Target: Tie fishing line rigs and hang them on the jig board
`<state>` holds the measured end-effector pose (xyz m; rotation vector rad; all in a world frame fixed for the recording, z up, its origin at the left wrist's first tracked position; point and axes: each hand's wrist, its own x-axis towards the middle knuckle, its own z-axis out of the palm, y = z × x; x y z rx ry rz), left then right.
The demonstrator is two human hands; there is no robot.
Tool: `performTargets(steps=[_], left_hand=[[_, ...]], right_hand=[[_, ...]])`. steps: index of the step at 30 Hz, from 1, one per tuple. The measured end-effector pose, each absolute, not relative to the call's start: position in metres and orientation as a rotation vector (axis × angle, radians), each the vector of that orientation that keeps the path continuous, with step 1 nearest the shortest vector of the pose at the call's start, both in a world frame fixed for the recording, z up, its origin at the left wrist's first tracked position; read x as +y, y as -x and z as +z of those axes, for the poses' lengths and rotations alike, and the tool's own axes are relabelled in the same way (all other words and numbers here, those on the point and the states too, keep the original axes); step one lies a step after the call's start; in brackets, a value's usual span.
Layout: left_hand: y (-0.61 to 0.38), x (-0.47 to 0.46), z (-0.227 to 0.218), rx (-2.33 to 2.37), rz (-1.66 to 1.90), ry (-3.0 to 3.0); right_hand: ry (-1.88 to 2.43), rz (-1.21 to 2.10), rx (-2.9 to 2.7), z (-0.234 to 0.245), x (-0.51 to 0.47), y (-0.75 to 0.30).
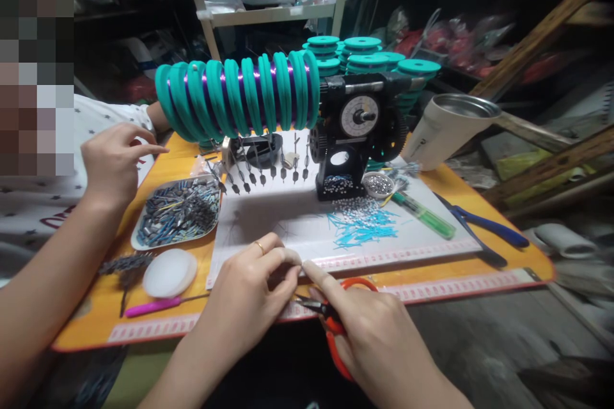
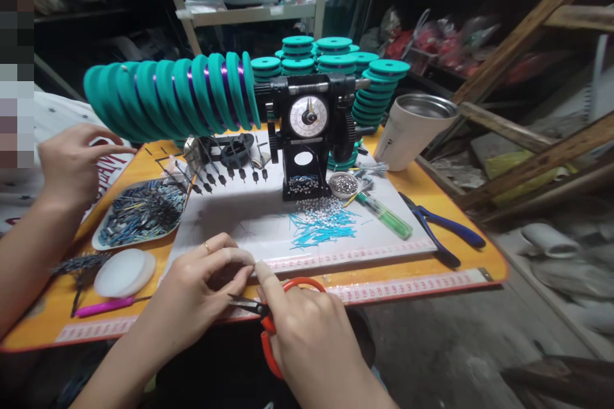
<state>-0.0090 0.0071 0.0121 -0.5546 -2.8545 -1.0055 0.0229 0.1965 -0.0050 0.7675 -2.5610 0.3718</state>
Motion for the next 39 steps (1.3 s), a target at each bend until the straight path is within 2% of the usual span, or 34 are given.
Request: performTargets(steps=[9, 12, 32, 39], left_hand=[[0.012, -0.006, 0.022, -2.896, -0.989, 0.667], [0.01, -0.013, 0.021, -2.897, -0.947, 0.674], [0.005, -0.013, 0.018, -2.765, -0.888, 0.665], [0.004, -0.012, 0.019, -2.733, -0.897, 0.657]], right_hand=[[-0.914, -0.228, -2.468, -0.002, 0.189, -0.027], [-0.978, -0.333, -2.445, 0.006, 0.183, -0.026], [-0.985, -0.258, -2.426, 0.012, 0.171, -0.024], [-1.015, -0.323, -2.462, 0.009, 0.176, -0.028]])
